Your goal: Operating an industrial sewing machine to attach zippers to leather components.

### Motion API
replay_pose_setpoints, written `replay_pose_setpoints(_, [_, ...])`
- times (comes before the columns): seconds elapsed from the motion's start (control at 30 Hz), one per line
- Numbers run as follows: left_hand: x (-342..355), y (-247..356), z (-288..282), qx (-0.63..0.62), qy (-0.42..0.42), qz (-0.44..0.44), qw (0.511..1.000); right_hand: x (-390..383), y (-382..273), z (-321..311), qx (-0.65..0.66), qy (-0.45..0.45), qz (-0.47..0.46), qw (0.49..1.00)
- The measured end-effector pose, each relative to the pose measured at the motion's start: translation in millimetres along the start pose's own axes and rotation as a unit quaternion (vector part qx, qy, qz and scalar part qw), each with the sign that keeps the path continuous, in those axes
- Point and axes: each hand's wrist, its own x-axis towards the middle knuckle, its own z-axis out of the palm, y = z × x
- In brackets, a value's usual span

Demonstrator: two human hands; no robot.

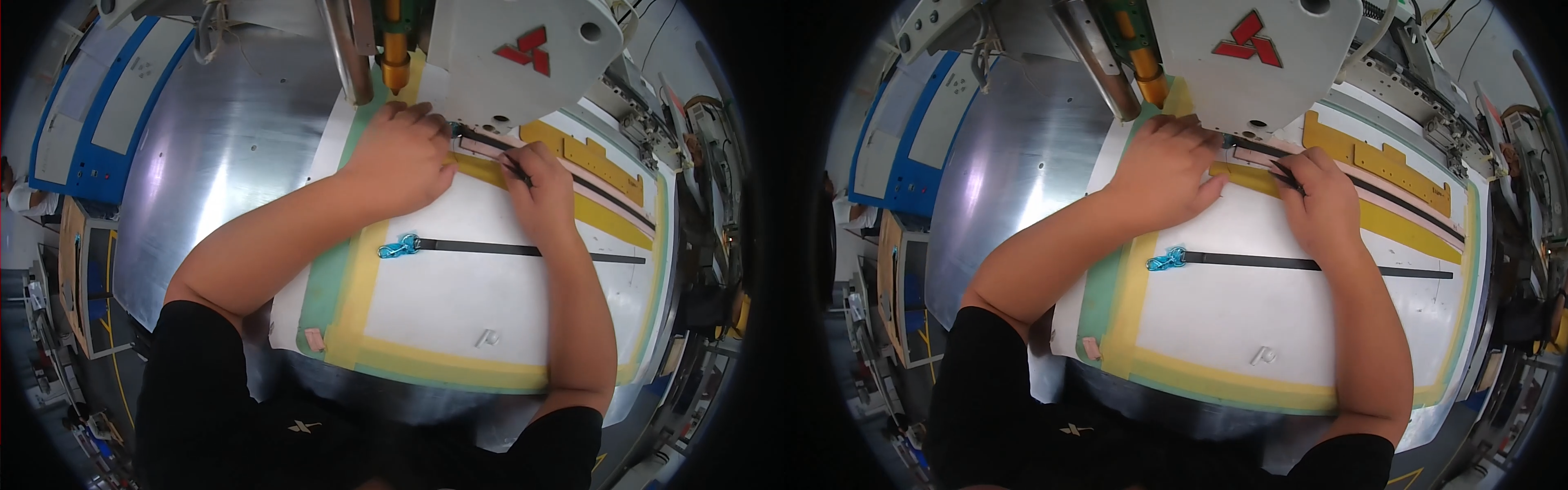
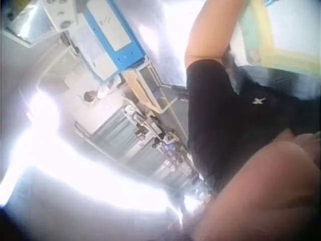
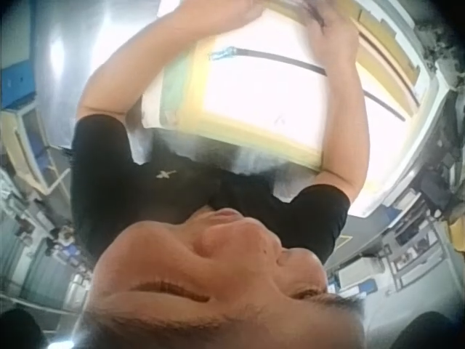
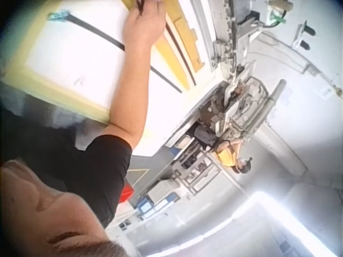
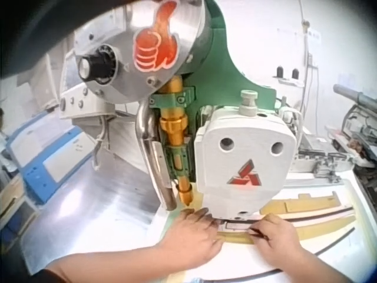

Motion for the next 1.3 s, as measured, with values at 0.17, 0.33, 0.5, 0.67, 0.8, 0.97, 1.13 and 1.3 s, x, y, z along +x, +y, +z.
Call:
replay_pose_setpoints(0.17, [2, -5, 0, -0.002, 0.028, -0.028, 0.999, -2, -13, 1, -0.042, -0.024, -0.042, 0.998])
replay_pose_setpoints(0.33, [-2, 0, 0, -0.092, 0.041, 0.06, 0.993, -3, -6, 2, 0.033, -0.031, -0.022, 0.999])
replay_pose_setpoints(0.5, [-3, -1, 8, -0.077, 0.006, 0.059, 0.995, -1, -1, 1, 0.037, -0.002, 0.016, 0.999])
replay_pose_setpoints(0.67, [-3, -1, 5, -0.081, -0.007, 0.043, 0.996, -1, 0, 3, 0.028, -0.01, 0.004, 1.0])
replay_pose_setpoints(0.8, [-4, 3, 6, -0.066, 0.004, 0.036, 0.997, -4, -2, 2, -0.012, -0.022, 0.006, 1.0])
replay_pose_setpoints(0.97, [0, 4, 4, -0.069, -0.014, 0.025, 0.997, -4, -13, 5, -0.116, -0.036, 0.006, 0.993])
replay_pose_setpoints(1.13, [3, 5, 5, -0.078, -0.043, 0.01, 0.996, -1, -11, 8, -0.162, -0.051, 0.017, 0.985])
replay_pose_setpoints(1.3, [-2, 3, 5, -0.065, -0.037, 0.009, 0.997, 0, -17, 9, -0.159, -0.055, 0.021, 0.986])
